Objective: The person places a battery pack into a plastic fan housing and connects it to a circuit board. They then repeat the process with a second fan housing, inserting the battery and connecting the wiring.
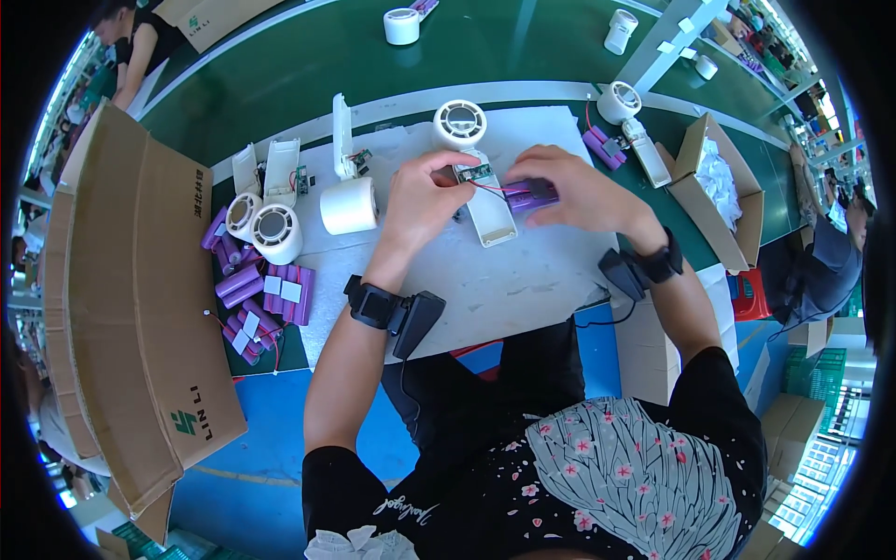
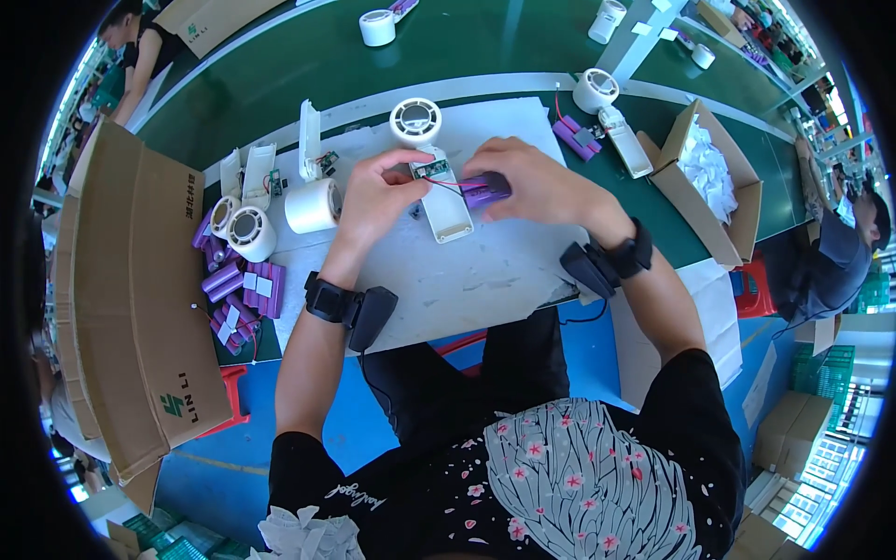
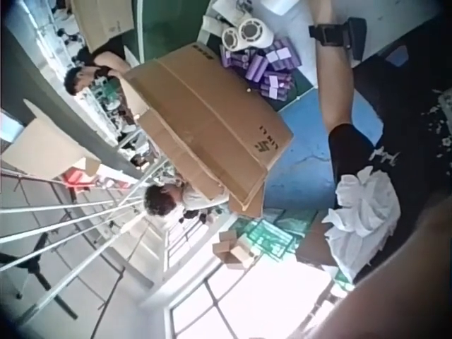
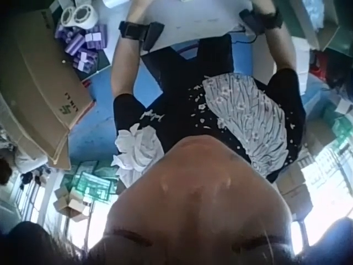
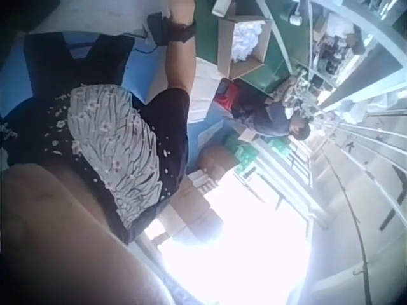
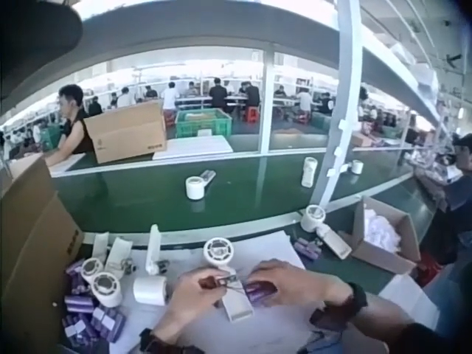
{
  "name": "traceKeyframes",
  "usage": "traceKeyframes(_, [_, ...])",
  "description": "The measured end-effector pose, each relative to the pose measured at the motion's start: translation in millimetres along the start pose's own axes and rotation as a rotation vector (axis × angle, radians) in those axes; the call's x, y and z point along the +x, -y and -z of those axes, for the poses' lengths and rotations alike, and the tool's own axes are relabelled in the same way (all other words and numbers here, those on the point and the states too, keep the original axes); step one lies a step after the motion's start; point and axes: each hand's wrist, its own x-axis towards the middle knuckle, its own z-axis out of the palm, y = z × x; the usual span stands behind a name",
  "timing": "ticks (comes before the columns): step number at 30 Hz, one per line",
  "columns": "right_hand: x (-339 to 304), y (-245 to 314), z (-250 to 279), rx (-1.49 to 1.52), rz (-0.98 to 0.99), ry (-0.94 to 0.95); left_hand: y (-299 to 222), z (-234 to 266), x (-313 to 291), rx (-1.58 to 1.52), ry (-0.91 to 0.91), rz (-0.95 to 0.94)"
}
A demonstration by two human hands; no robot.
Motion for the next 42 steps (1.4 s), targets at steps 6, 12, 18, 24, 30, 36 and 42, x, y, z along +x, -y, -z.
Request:
traceKeyframes(6, [15.2,-23.2,1.4,0.474,-0.136,0.314,-3.6,3.1,-1.3,0.041,-0.073,-0.005])
traceKeyframes(12, [10.5,-25.9,-1.4,1.191,-0.39,0.467,-6.0,4.1,-3.4,0.057,-0.041,-0.013])
traceKeyframes(18, [4.3,-19.5,2.6,1.526,-0.141,0.416,-6.7,1.6,-0.9,0.083,-0.013,-0.07])
traceKeyframes(24, [6.5,-22.5,8.4,1.267,-0.247,0.443,-3.6,-4.6,-0.4,0.065,-0.09,-0.12])
traceKeyframes(30, [6.6,-21.1,-0.6,0.993,-0.078,0.318,-3.3,-5.5,-1.1,0.09,-0.126,-0.16])
traceKeyframes(36, [5.2,0.2,-8.9,0.8,-0.108,0.199,-6.9,-4.9,-1.9,0.132,-0.142,-0.16])
traceKeyframes(42, [3.9,10.9,-21.0,0.596,-0.097,0.075,-15.6,-0.7,-2.0,0.196,-0.1,-0.174])
